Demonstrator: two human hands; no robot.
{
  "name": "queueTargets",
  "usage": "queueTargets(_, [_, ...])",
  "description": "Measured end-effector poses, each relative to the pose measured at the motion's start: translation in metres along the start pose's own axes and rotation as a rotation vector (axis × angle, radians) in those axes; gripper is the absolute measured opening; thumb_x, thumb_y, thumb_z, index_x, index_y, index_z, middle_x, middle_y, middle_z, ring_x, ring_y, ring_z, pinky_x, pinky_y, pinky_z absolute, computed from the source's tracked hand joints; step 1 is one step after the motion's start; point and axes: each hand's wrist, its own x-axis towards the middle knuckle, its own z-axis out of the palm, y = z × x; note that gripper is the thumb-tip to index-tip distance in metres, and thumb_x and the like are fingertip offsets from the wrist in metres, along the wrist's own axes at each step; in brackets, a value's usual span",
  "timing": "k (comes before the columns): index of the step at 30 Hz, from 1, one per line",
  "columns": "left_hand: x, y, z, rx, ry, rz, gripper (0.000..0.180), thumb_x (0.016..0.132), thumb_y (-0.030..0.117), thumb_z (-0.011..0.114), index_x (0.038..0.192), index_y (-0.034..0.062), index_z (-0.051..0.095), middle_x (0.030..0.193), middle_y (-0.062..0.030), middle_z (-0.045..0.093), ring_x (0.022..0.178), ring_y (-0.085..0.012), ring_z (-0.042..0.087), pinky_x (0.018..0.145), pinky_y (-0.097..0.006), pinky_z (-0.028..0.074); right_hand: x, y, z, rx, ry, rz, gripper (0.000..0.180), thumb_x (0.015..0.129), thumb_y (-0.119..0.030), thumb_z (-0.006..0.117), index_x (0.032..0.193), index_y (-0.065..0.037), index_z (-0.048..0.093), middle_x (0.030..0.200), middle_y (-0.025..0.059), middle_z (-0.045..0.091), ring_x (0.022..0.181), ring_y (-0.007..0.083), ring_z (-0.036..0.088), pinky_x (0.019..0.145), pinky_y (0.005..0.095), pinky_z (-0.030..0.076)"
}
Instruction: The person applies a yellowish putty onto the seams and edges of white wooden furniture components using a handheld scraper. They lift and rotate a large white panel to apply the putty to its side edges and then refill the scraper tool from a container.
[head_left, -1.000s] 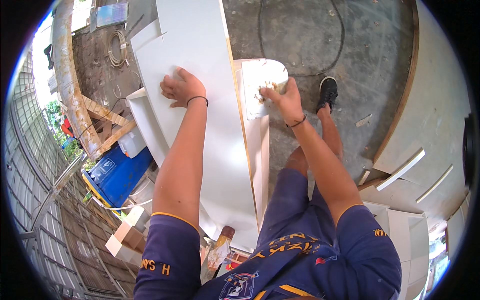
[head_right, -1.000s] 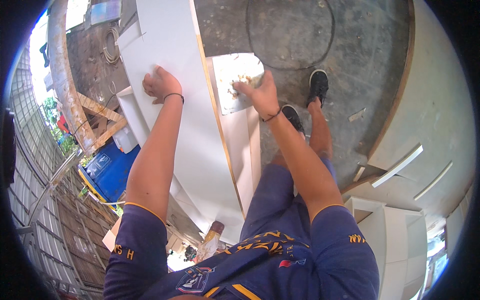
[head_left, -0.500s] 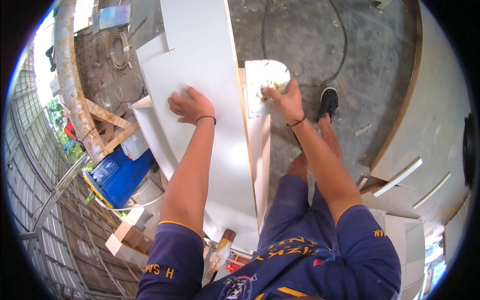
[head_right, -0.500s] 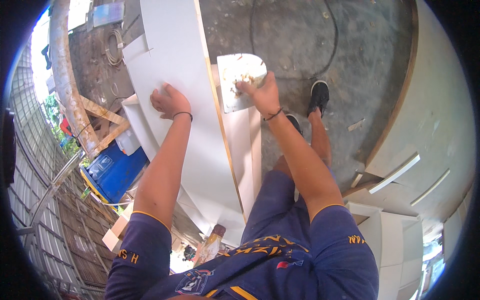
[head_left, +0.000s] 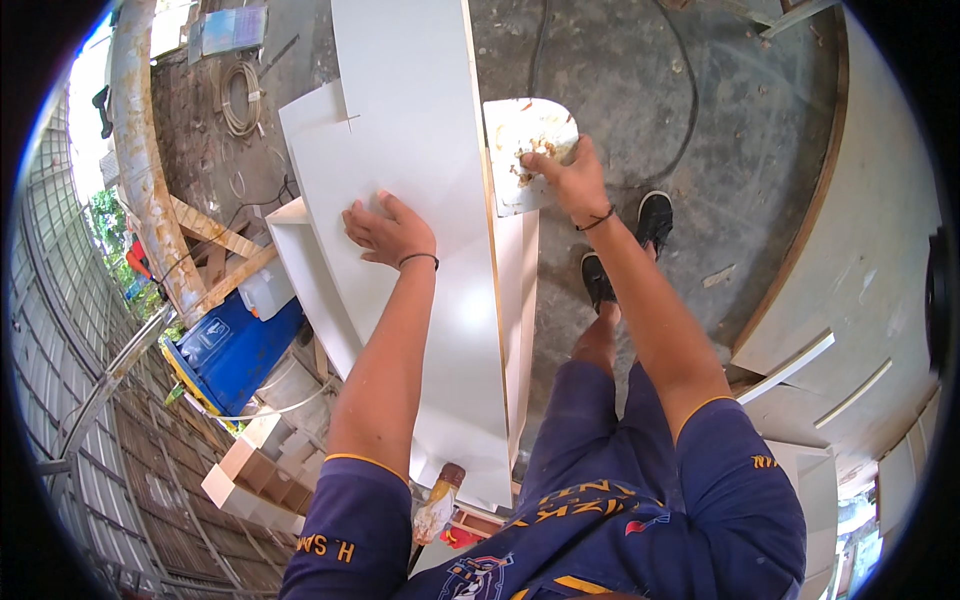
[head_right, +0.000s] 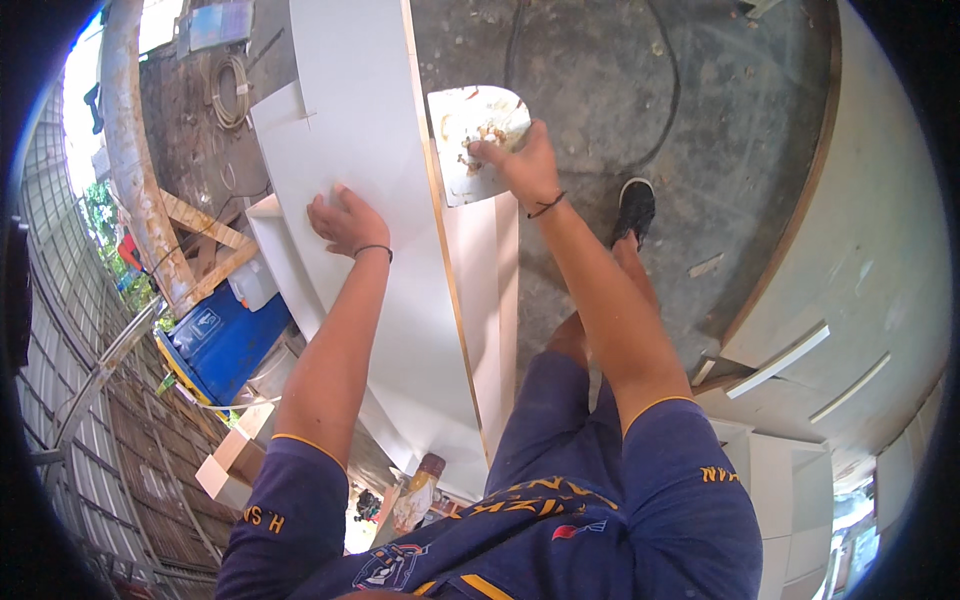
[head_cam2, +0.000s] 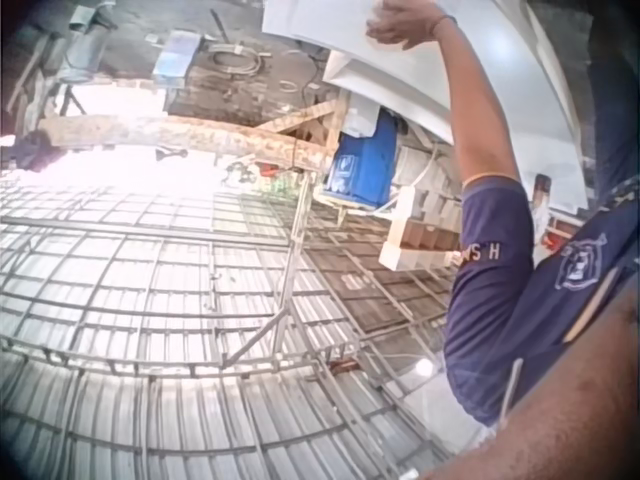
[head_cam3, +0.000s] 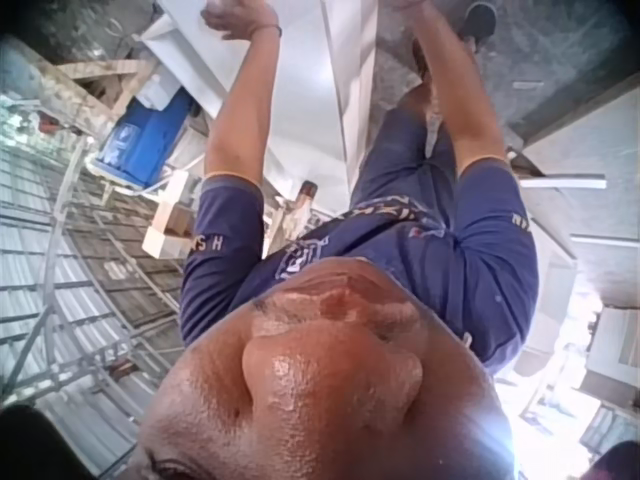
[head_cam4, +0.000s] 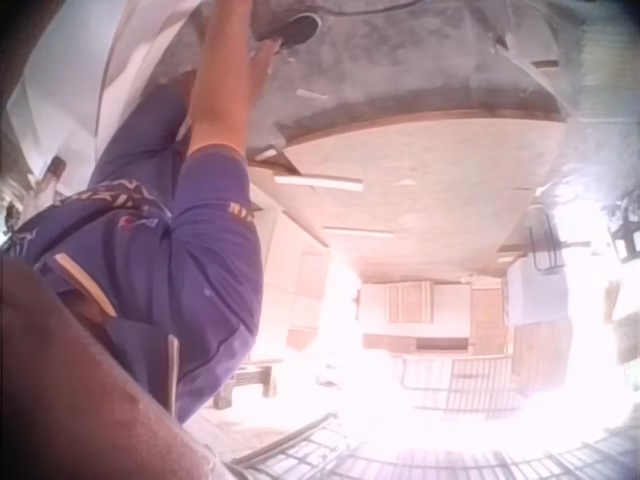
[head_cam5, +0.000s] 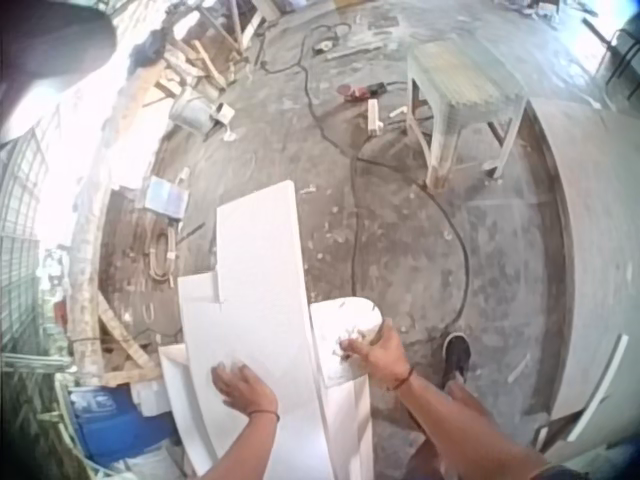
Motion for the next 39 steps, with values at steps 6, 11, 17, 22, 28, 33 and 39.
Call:
queueTargets(6, [-0.002, -0.003, -0.002, 0.03, 0.008, -0.008, 0.056, 0.095, 0.048, 0.037, 0.135, 0.0094, 0.034, 0.149, -0.0082, 0.025, 0.141, -0.0266, 0.019, 0.108, -0.063, 0.017, 0.012, -0.037, 0.007, 0.086, -0.066, -0.003, 0.062, 0.067, -0.02, 0.083, 0.107, 0.009, 0.045, 0.096, 0.0166, 0.062, 0.084, 0.0199, 0.064, 0.073, 0.0296, 0.053])
queueTargets(11, [-0.002, -0.002, -0.001, 0.038, 0.0, -0.008, 0.056, 0.096, 0.048, 0.036, 0.136, 0.0089, 0.033, 0.149, -0.008, 0.025, 0.141, -0.0268, 0.021, 0.108, -0.062, 0.017, 0.027, -0.021, 0.008, 0.012, -0.003, -0.067, 0.062, 0.067, -0.019, 0.084, 0.105, 0.009, 0.045, 0.096, 0.0174, 0.061, 0.08, 0.0192, 0.063, 0.068, 0.0296, 0.054])
queueTargets(17, [-0.004, 0.006, -0.01, -0.013, -0.053, -0.027, 0.05, 0.096, 0.04, 0.039, 0.133, 0.0062, 0.032, 0.15, -0.0095, 0.019, 0.142, -0.0266, 0.014, 0.11, -0.064, 0.011, 0.053, -0.041, 0.002, 0.18, -0.087, -0.039, 0.061, 0.067, -0.019, 0.084, 0.104, 0.009, 0.046, 0.096, 0.018, 0.061, 0.08, 0.0195, 0.063, 0.069, 0.0299, 0.054])
queueTargets(22, [-0.006, 0.005, -0.01, 0.003, -0.06, -0.05, 0.053, 0.096, 0.04, 0.039, 0.136, 0.0052, 0.031, 0.151, -0.0095, 0.018, 0.143, -0.0263, 0.013, 0.11, -0.062, 0.011, 0.061, -0.052, 0.012, 0.139, -0.112, -0.036, 0.061, 0.066, -0.02, 0.084, 0.105, 0.009, 0.046, 0.098, 0.0176, 0.061, 0.082, 0.02, 0.063, 0.071, 0.0313, 0.054])
queueTargets(28, [0.0, -0.001, -0.007, 0.037, -0.006, -0.035, 0.054, 0.096, 0.043, 0.038, 0.136, 0.008, 0.033, 0.15, -0.0083, 0.022, 0.141, -0.0267, 0.02, 0.109, -0.061, 0.016, 0.072, -0.052, 0.015, 0.024, -0.007, -0.074, 0.064, 0.065, -0.02, 0.085, 0.107, 0.009, 0.046, 0.098, 0.0172, 0.062, 0.083, 0.0209, 0.063, 0.071, 0.0319, 0.054])
queueTargets(33, [-0.004, -0.002, -0.001, 0.053, 0.008, -0.022, 0.053, 0.096, 0.045, 0.037, 0.135, 0.0095, 0.034, 0.149, -0.0075, 0.025, 0.139, -0.0278, 0.025, 0.107, -0.059, 0.02, 0.092, -0.059, 0.003, 0.081, -0.065, -0.119, 0.063, 0.071, -0.021, 0.081, 0.112, 0.01, 0.043, 0.098, 0.0154, 0.061, 0.081, 0.019, 0.063, 0.068, 0.03, 0.053])
queueTargets(39, [-0.008, 0.006, -0.008, -0.012, -0.064, -0.05, 0.052, 0.096, 0.041, 0.037, 0.135, 0.0063, 0.031, 0.151, -0.0093, 0.018, 0.143, -0.0267, 0.013, 0.111, -0.061, 0.009, 0.092, -0.073, 0.013, 0.106, -0.102, -0.079, 0.069, 0.069, -0.026, 0.083, 0.113, 0.01, 0.044, 0.1, 0.016, 0.06, 0.085, 0.0192, 0.062, 0.069, 0.0305, 0.053])
